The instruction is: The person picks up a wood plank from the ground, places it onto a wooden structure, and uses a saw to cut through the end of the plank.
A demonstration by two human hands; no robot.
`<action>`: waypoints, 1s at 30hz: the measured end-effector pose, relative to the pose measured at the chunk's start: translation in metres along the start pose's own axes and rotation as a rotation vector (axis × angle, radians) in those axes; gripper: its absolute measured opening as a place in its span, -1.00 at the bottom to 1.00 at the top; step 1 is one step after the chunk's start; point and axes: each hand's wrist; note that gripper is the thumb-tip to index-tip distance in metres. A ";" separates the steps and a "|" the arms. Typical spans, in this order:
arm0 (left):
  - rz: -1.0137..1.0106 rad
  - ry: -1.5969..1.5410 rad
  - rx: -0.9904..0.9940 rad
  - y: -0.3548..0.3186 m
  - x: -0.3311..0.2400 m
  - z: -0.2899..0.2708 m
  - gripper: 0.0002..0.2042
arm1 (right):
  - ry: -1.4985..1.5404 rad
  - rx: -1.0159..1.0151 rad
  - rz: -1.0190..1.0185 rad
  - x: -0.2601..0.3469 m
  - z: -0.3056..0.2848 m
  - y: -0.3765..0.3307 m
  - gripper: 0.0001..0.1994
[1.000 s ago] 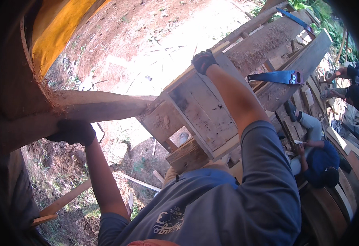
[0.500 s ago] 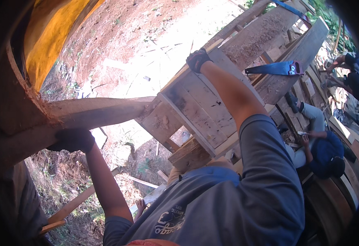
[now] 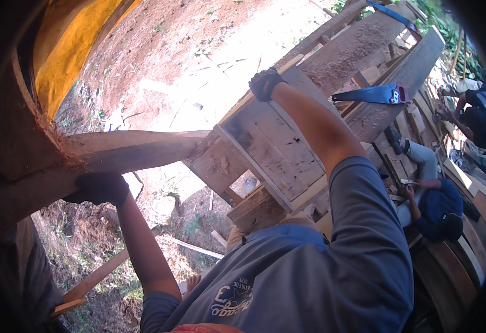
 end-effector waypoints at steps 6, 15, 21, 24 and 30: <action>-0.565 -0.489 0.051 0.049 -0.049 -0.039 -0.26 | 0.000 -0.040 -0.002 0.003 -0.006 -0.006 -0.67; -0.603 -0.590 0.031 0.052 -0.046 -0.037 -0.17 | 0.248 -0.593 0.129 0.023 0.005 -0.055 -0.66; -0.633 -0.616 0.033 0.061 -0.063 -0.050 -0.16 | 0.655 -0.689 0.163 0.092 -0.013 -0.212 -0.59; -0.590 -0.740 -0.006 0.054 -0.054 -0.045 -0.17 | 0.724 -0.484 0.209 0.127 0.020 -0.278 -0.61; -0.717 -0.915 -0.038 0.072 -0.069 -0.052 -0.15 | 0.762 -0.207 0.352 0.160 0.048 -0.366 -0.58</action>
Point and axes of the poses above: each hand's wrist, its own y-axis towards the middle knuckle, its own z-axis out of the palm, x = y × z, and after that the axes turned 10 degrees about -y, right-handed
